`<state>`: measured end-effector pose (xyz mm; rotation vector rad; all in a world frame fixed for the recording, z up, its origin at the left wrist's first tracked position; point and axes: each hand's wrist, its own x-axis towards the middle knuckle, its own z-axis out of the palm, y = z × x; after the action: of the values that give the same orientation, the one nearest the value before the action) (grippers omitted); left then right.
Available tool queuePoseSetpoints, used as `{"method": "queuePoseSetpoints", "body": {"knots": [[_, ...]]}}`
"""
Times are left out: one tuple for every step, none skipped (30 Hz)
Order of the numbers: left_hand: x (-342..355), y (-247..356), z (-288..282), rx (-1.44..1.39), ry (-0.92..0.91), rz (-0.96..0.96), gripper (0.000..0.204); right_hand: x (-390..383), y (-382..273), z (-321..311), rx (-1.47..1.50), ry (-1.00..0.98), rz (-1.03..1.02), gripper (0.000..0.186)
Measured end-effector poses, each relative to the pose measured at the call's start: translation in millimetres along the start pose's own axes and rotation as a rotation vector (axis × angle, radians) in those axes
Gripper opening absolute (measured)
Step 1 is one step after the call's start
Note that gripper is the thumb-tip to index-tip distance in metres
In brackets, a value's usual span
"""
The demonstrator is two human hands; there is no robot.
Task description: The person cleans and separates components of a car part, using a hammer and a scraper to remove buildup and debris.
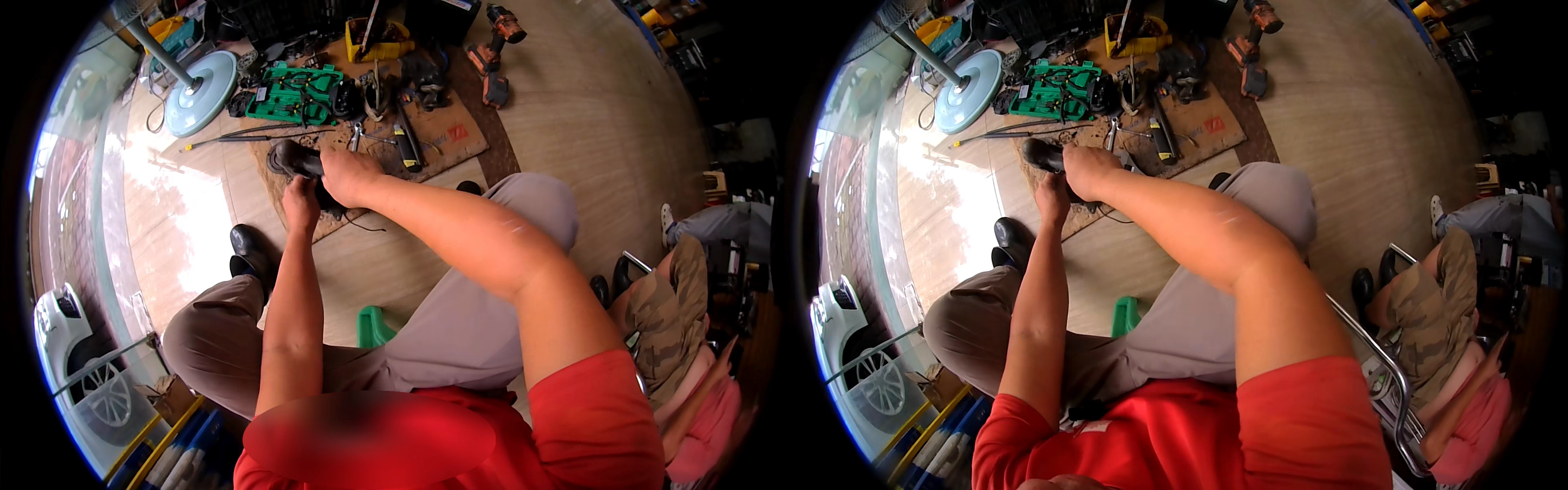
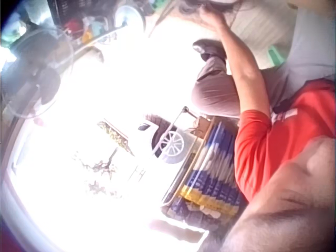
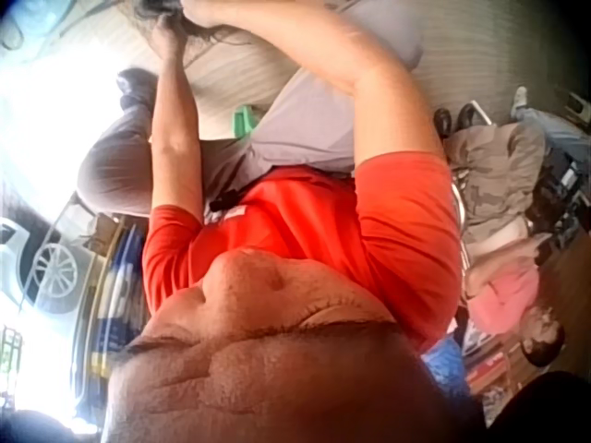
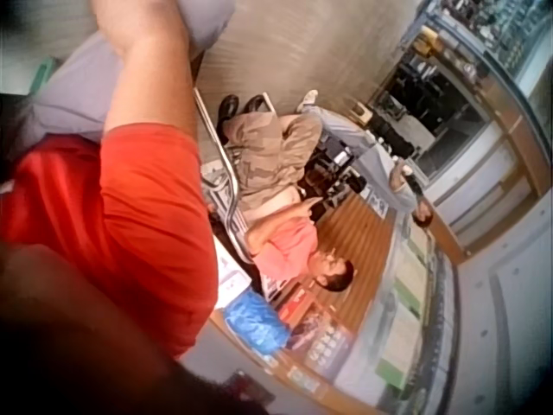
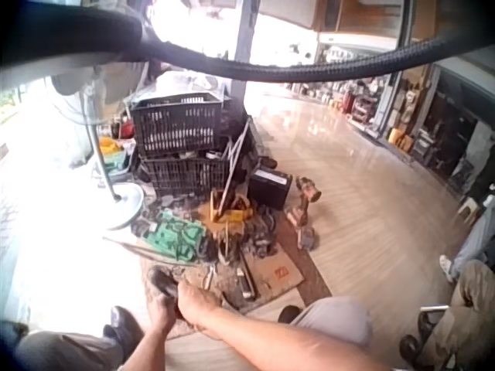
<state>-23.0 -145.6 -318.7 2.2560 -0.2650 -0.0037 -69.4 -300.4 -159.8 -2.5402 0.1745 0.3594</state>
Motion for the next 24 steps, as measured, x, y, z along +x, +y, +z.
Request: {"method": "queuePoseSetpoints", "body": {"knots": [[-0.7, 3.6, 1.7, -0.021, -0.002, 0.005, 0.015, 0.1, 3.2, 0.8, -0.008, -0.022, 0.009, 0.026], [-1.1, 6.5, 1.6, -0.044, 0.006, -0.006, 0.015, 1.5, 5.6, 1.4, -0.018, -0.021, -0.001, 0.025], [-1.2, 9.0, 0.5, -0.067, 0.012, -0.017, 0.015, 3.2, 7.6, 2.2, -0.029, -0.019, -0.01, 0.024], [-4.0, 9.4, 1.1, -0.091, 0.019, -0.038, 0.015, 1.3, 6.4, 2.6, -0.04, -0.027, -0.019, 0.023], [-1.5, -0.1, 1.4, -0.069, 0.023, -0.004, 0.014, 0.2, 4.4, 3.1, -0.03, -0.003, -0.03, 0.023], [-0.1, -4.6, 1.8, -0.035, 0.006, -0.021, 0.015, -0.2, 1.6, 3.7, -0.019, 0.021, -0.042, 0.022], [1.0, 0.2, -1.4, -0.001, -0.011, -0.04, 0.015, -2.1, -1.0, 2.2, -0.011, 0.043, -0.054, 0.022], [1.6, 0.8, -0.2, 0.018, -0.013, -0.027, 0.016, -4.7, -2.1, 1.0, -0.002, 0.068, -0.053, 0.022], [-1.9, 4.1, 2.2, 0.005, -0.011, -0.03, 0.015, -5.8, 1.8, 3.5, -0.006, 0.05, -0.045, 0.021], [-1.6, 8.5, 1.3, -0.004, -0.004, -0.021, 0.015, -4.6, 4.3, 3.8, -0.006, 0.043, -0.042, 0.021], [-1.1, 12.6, 0.2, -0.013, 0.003, -0.012, 0.015, -3.4, 6.9, 3.9, -0.007, 0.037, -0.038, 0.021], [0.0, 15.1, 0.4, 0.014, -0.004, 0.001, 0.014, -2.7, 10.2, 3.8, -0.02, 0.028, -0.037, 0.021], [-0.7, 14.4, -1.1, 0.014, -0.004, 0.003, 0.013, -4.7, 11.2, 4.5, -0.025, 0.015, -0.035, 0.021], [-1.0, 13.7, -2.2, 0.014, -0.005, 0.006, 0.013, -5.7, 11.6, 5.1, -0.031, 0.002, -0.032, 0.021], [-0.8, 13.2, -2.8, 0.014, -0.006, 0.008, 0.012, -3.9, 11.1, 5.1, -0.024, 0.03, -0.021, 0.021], [-1.9, 12.4, -3.6, -0.006, 0.012, 0.027, 0.013, -3.4, 7.3, 2.7, -0.02, 0.049, -0.012, 0.021], [-2.1, 12.1, -3.3, -0.006, 0.005, 0.011, 0.013, -3.3, 5.0, 2.4, -0.015, 0.068, -0.003, 0.022], [-2.1, 11.9, -2.7, -0.007, -0.001, -0.006, 0.013, -4.9, 5.5, 4.2, -0.004, 0.072, -0.006, 0.022], [1.1, 13.2, -3.1, -0.009, -0.002, -0.014, 0.013, -5.3, 6.0, 1.8, 0.005, 0.086, -0.011, 0.022], [0.2, 14.3, -3.7, -0.002, -0.001, -0.009, 0.013, -5.5, 6.4, -0.5, 0.013, 0.099, -0.017, 0.023], [-2.9, 15.4, -4.1, 0.006, 0.0, -0.004, 0.013, -4.7, 9.3, 0.7, -0.009, 0.064, -0.017, 0.023], [-1.6, 16.7, -4.8, 0.014, -0.001, 0.01, 0.014, -3.9, 14.2, 2.8, -0.029, 0.037, -0.015, 0.023], [1.7, 15.7, -3.7, 0.02, -0.003, 0.013, 0.013, -2.3, 18.4, 5.1, -0.049, 0.011, -0.013, 0.023], [4.9, 14.6, -1.6, 0.026, -0.005, 0.015, 0.013, 0.9, 22.0, 6.7, -0.05, 0.03, -0.02, 0.023]]}}
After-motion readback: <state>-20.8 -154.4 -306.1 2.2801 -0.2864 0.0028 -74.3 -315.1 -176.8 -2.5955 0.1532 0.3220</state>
